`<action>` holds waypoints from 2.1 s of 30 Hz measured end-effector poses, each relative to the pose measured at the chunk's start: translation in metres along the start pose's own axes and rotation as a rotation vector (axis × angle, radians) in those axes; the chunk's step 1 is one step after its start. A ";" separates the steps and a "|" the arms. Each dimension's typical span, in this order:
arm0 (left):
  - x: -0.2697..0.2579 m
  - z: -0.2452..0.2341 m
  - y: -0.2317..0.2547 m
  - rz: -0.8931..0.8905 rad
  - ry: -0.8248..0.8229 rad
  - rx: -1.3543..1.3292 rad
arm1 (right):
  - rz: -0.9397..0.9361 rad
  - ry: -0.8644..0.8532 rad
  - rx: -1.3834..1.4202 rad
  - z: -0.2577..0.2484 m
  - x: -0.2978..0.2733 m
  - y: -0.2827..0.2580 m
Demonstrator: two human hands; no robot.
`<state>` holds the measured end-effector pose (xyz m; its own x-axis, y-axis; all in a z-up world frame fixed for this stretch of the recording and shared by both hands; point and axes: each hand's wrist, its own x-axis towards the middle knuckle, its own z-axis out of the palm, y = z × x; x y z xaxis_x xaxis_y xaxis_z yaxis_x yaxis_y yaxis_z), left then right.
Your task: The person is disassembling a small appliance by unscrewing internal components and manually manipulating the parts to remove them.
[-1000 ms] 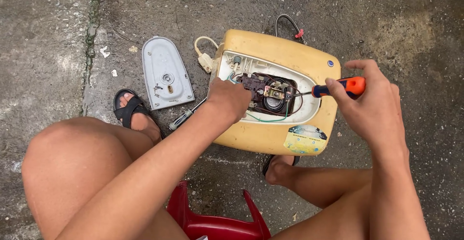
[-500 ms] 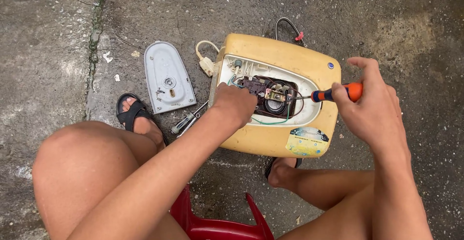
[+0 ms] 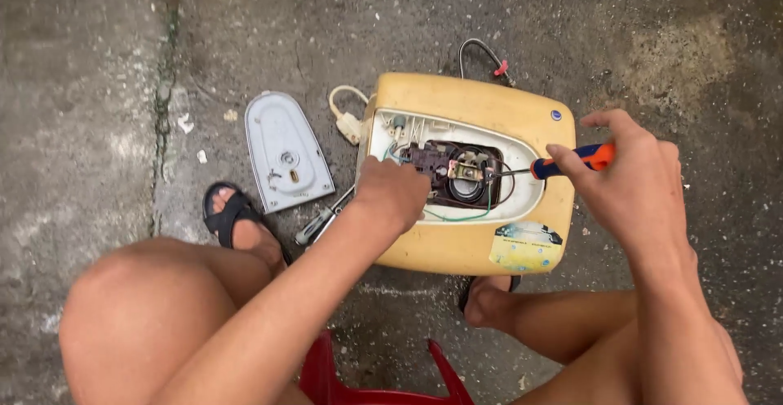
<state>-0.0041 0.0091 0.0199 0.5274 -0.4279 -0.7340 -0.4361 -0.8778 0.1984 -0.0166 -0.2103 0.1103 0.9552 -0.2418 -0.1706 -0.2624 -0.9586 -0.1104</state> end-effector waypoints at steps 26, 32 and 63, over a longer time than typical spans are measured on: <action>0.006 0.008 -0.003 -0.013 0.012 -0.041 | -0.218 0.107 0.337 -0.001 0.000 0.021; 0.005 0.007 -0.001 -0.008 -0.005 -0.034 | -0.242 0.112 0.375 -0.003 0.001 0.025; 0.027 0.026 0.015 0.255 0.748 -0.754 | -0.129 0.263 0.811 -0.019 -0.027 0.058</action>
<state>-0.0154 -0.0103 -0.0137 0.9061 -0.4144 -0.0846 -0.1709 -0.5417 0.8230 -0.0546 -0.2623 0.1269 0.9585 -0.2617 0.1129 -0.0706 -0.6017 -0.7956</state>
